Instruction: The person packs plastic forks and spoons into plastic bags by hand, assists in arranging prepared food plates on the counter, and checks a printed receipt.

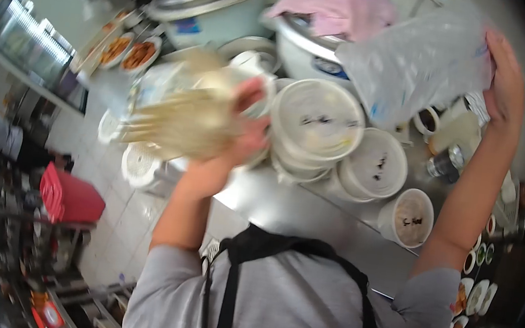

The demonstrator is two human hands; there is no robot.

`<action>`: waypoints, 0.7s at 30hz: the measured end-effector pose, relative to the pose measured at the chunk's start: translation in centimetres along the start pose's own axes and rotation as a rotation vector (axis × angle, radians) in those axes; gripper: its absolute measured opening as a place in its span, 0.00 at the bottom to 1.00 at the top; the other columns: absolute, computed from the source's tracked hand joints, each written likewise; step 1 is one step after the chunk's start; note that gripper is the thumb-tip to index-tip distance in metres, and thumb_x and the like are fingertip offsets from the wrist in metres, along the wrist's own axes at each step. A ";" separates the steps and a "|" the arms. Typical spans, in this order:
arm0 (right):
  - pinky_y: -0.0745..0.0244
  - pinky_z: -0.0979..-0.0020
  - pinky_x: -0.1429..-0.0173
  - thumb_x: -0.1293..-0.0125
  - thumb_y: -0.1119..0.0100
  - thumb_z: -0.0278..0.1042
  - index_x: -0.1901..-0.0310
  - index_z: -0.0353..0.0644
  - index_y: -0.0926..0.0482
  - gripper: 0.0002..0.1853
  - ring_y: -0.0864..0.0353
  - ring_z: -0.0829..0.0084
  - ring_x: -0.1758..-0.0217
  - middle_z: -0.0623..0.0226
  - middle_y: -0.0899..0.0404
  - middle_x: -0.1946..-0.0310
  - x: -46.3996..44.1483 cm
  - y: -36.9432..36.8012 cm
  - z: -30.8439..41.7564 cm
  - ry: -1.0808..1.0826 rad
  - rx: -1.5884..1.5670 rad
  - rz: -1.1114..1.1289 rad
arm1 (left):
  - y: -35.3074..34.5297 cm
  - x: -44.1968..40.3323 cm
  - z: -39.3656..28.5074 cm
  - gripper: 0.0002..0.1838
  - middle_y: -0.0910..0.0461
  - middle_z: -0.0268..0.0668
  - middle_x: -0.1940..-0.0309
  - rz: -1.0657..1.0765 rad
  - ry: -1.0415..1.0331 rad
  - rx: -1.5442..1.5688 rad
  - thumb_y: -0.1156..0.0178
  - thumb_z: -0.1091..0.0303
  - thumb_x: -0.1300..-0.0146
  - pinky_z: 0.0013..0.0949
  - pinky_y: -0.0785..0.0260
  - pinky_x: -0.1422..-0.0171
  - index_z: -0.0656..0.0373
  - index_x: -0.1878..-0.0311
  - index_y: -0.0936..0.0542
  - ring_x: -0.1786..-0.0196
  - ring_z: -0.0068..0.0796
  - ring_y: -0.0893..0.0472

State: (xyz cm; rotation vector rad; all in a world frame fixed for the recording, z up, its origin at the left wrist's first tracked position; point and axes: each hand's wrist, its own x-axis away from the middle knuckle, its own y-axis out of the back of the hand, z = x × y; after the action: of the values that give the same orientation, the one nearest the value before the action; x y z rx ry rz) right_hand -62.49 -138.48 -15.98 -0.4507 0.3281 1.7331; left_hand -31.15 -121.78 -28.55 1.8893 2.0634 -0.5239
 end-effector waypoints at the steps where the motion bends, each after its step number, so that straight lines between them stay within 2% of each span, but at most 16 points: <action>1: 0.37 0.84 0.63 0.41 0.52 0.33 0.62 0.40 0.28 0.09 0.31 0.86 0.69 0.76 0.28 0.71 1.0 -3.0 -0.2 -0.014 0.014 0.046 | 0.7 0.4 0.0 0.37 0.46 0.42 0.41 0.066 -0.026 -0.056 0.44 0.53 0.51 0.39 0.45 0.43 0.61 0.42 0.45 0.40 0.34 0.44; 2: 0.39 0.86 0.68 0.42 0.51 0.34 0.64 0.40 0.28 0.08 0.33 0.89 0.72 0.77 0.29 0.74 1.8 -5.7 -0.4 -0.021 0.032 0.085 | 1.4 0.8 0.0 0.39 0.46 0.41 0.41 0.130 -0.057 -0.111 0.44 0.56 0.51 0.39 0.49 0.40 0.61 0.39 0.50 0.39 0.33 0.45; 3: 0.40 0.87 0.72 0.43 0.49 0.35 0.65 0.40 0.27 0.08 0.35 0.91 0.75 0.79 0.30 0.76 2.4 -8.4 -0.5 -0.020 0.053 0.115 | 2.2 1.5 -0.1 0.38 0.45 0.41 0.42 0.141 -0.057 -0.166 0.45 0.59 0.51 0.37 0.48 0.41 0.62 0.39 0.49 0.40 0.32 0.44; 5: 0.43 0.88 0.75 0.44 0.49 0.35 0.66 0.41 0.27 0.08 0.37 0.91 0.78 0.80 0.31 0.78 3.4 -13.2 -0.8 -0.028 0.119 0.205 | 3.9 2.3 -0.1 0.35 0.42 0.41 0.44 0.187 -0.065 -0.272 0.45 0.66 0.51 0.32 0.47 0.42 0.62 0.40 0.47 0.42 0.30 0.41; 7: 0.46 0.88 0.77 0.44 0.49 0.36 0.68 0.43 0.28 0.07 0.39 0.92 0.80 0.81 0.32 0.80 4.5 -18.6 -1.0 -0.046 0.130 0.255 | 7.2 3.2 1.8 0.27 0.34 0.39 0.51 0.194 -0.052 -0.342 0.46 0.70 0.49 0.28 0.42 0.47 0.64 0.45 0.39 0.49 0.26 0.35; 8: 0.44 0.88 0.76 0.44 0.48 0.37 0.68 0.43 0.28 0.08 0.38 0.91 0.80 0.81 0.32 0.80 4.8 -21.1 -1.3 -0.067 0.135 0.297 | 8.6 3.4 1.9 0.23 0.31 0.38 0.54 0.198 -0.045 -0.377 0.47 0.72 0.48 0.26 0.40 0.49 0.65 0.47 0.35 0.53 0.24 0.32; 10: 0.41 0.87 0.74 0.45 0.48 0.38 0.66 0.41 0.27 0.09 0.36 0.89 0.79 0.81 0.32 0.80 5.0 -26.2 -2.3 -0.113 0.144 0.381 | 11.9 5.8 0.3 0.18 0.28 0.36 0.58 0.120 0.137 -0.281 0.47 0.72 0.47 0.24 0.37 0.53 0.65 0.52 0.31 0.57 0.21 0.30; 13: 0.35 0.82 0.69 0.46 0.46 0.39 0.64 0.39 0.28 0.13 0.32 0.82 0.76 0.76 0.30 0.78 6.0 -34.8 -4.6 -0.001 0.268 0.408 | 18.2 8.2 0.9 0.13 0.25 0.35 0.64 -0.121 0.097 -0.221 0.47 0.69 0.46 0.24 0.36 0.58 0.64 0.59 0.26 0.63 0.20 0.28; 16: 0.35 0.79 0.63 0.49 0.43 0.39 0.58 0.39 0.30 0.18 0.31 0.79 0.67 0.66 0.29 0.64 7.3 -41.4 -6.4 0.443 0.669 -0.009 | 25.5 9.4 0.2 0.10 0.24 0.34 0.69 -0.361 0.259 -0.207 0.48 0.68 0.45 0.25 0.35 0.63 0.64 0.64 0.25 0.68 0.20 0.28; 17: 0.34 0.74 0.61 0.53 0.40 0.40 0.55 0.40 0.32 0.24 0.31 0.74 0.65 0.61 0.32 0.59 8.4 -43.3 -6.3 0.671 0.770 -0.122 | 27.7 10.0 0.3 0.10 0.24 0.34 0.71 -0.406 0.297 -0.250 0.49 0.68 0.45 0.25 0.36 0.64 0.64 0.64 0.25 0.70 0.20 0.28; 19: 0.35 0.71 0.57 0.56 0.37 0.41 0.51 0.40 0.34 0.29 0.32 0.71 0.60 0.60 0.33 0.58 13.8 -48.5 -5.9 0.129 0.433 0.312 | 31.6 10.6 0.5 0.10 0.24 0.35 0.74 -0.515 0.361 -0.330 0.49 0.68 0.45 0.26 0.36 0.67 0.65 0.66 0.25 0.73 0.20 0.29; 21: 0.35 0.70 0.55 0.58 0.36 0.39 0.50 0.40 0.35 0.32 0.33 0.71 0.56 0.61 0.32 0.58 17.8 -53.0 -8.7 0.057 0.381 0.704 | 33.3 11.0 0.2 0.09 0.25 0.41 0.76 -0.526 0.329 -0.528 0.49 0.67 0.45 0.31 0.36 0.69 0.64 0.68 0.25 0.74 0.33 0.28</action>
State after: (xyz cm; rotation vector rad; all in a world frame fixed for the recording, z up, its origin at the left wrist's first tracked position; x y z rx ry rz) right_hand -12.60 -116.07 -30.63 -0.1000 0.9229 2.2664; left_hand 0.96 -109.73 -35.90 1.1856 2.5871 0.2433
